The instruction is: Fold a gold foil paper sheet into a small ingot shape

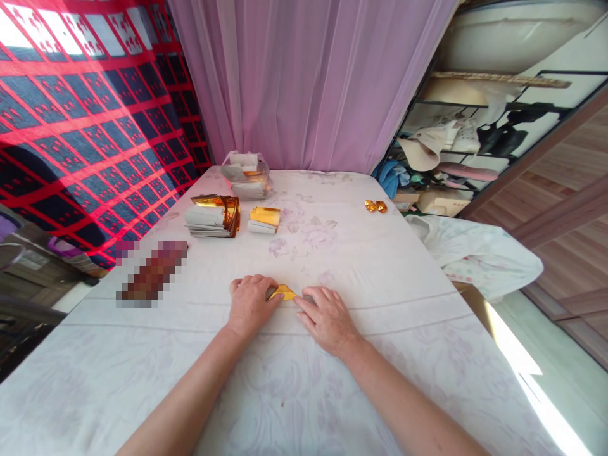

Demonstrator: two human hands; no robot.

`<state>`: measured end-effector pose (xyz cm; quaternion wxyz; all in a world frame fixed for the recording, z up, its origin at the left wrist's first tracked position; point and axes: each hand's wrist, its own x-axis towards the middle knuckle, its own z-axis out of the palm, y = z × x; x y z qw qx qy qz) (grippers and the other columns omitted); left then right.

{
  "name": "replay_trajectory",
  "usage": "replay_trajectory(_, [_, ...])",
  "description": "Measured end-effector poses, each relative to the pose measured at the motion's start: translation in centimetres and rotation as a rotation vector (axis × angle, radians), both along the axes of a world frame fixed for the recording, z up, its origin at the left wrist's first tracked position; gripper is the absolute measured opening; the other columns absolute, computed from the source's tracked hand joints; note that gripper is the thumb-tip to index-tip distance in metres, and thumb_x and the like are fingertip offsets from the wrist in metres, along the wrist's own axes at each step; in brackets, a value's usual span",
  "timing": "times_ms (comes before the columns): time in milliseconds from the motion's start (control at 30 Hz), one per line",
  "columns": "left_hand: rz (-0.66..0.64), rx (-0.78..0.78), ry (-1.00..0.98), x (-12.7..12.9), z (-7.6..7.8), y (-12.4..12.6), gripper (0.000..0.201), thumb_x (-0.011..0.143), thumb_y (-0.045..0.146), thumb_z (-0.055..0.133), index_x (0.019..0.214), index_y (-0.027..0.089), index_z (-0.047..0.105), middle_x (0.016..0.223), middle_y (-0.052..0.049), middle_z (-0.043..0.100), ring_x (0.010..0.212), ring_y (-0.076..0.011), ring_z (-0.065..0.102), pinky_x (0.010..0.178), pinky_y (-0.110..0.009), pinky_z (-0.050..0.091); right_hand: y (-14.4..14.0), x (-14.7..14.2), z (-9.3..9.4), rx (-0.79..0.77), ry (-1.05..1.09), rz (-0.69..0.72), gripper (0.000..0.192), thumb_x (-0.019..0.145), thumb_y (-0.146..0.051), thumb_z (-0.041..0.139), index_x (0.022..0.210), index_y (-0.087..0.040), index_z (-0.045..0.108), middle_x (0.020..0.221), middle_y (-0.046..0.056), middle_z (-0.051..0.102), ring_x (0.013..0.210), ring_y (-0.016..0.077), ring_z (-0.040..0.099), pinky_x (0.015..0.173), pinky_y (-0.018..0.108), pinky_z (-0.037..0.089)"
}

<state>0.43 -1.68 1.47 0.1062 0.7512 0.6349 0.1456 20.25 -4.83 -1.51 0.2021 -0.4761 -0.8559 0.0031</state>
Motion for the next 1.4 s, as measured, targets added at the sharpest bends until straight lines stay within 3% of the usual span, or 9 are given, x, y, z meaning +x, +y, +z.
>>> replay_trajectory(300, [-0.053,-0.100,-0.029,0.2,0.5,1.1,0.012,0.081,0.035,0.061,0.084,0.024,0.062,0.086,0.001,0.071,0.089,-0.0234,0.061,0.085,-0.041,0.031,0.0,0.0,0.2,-0.010,0.035,0.023,0.025,0.089,-0.028,0.063,0.113,-0.024,0.064,0.111,0.007,0.061,0.102,0.0225,0.052,0.084,0.037,0.041])
replay_trajectory(500, [-0.079,-0.143,-0.111,0.3,0.2,1.3,0.032,0.080,0.029,0.061,0.112,0.029,0.063,0.084,0.003,0.071,0.087,-0.0205,0.063,0.089,-0.041,0.031,0.0,0.0,0.2,0.003,0.042,0.040,0.022,0.089,-0.027,0.063,0.111,-0.022,0.064,0.110,0.007,0.062,0.101,0.0220,0.053,0.084,0.037,0.041])
replay_trajectory(700, [-0.163,-0.132,-0.128,0.5,0.7,1.4,0.015,0.082,0.027,0.057,0.083,0.029,0.071,0.082,0.003,0.071,0.084,-0.0190,0.062,0.084,-0.039,0.032,0.0,-0.1,0.7,0.013,0.087,0.068,0.020,0.088,-0.023,0.061,0.108,-0.020,0.062,0.107,0.007,0.064,0.099,0.0224,0.055,0.083,0.037,0.042])
replay_trajectory(867, [-0.239,-0.109,-0.210,0.7,1.0,1.1,0.014,0.081,0.018,0.056,0.079,0.026,0.067,0.080,0.005,0.071,0.081,-0.0166,0.063,0.082,-0.034,0.036,0.3,0.0,0.6,0.042,0.209,0.071,0.023,0.086,-0.006,0.049,0.102,-0.019,0.059,0.102,0.008,0.066,0.098,0.0215,0.057,0.084,0.037,0.044])
replay_trajectory(1067, [-0.401,0.042,-0.232,0.3,0.8,0.9,0.013,0.088,0.019,0.056,0.087,0.026,0.067,0.085,0.003,0.072,0.081,-0.0168,0.064,0.084,-0.035,0.039,0.8,0.3,-0.2,0.086,0.252,0.033,0.045,0.080,0.001,0.043,0.118,-0.020,0.056,0.117,0.009,0.062,0.109,0.0219,0.055,0.093,0.039,0.045])
replay_trajectory(1200, [-0.532,0.133,-0.249,-0.4,-0.2,1.1,0.014,0.093,0.021,0.053,0.090,0.025,0.066,0.083,0.001,0.071,0.080,-0.0161,0.063,0.079,-0.032,0.041,0.9,0.6,-0.3,0.109,0.213,0.001,0.042,0.084,-0.003,0.046,0.121,-0.019,0.058,0.120,0.011,0.060,0.110,0.0228,0.054,0.093,0.041,0.046])
replay_trajectory(1400, [-0.603,0.182,-0.340,-0.9,-0.8,1.2,0.016,0.095,0.019,0.049,0.089,0.023,0.064,0.087,0.000,0.071,0.082,-0.0145,0.064,0.080,-0.030,0.043,1.0,1.4,-0.3,0.157,0.174,-0.005,0.037,0.086,-0.005,0.049,0.115,-0.023,0.064,0.116,0.009,0.061,0.108,0.0217,0.055,0.091,0.040,0.047])
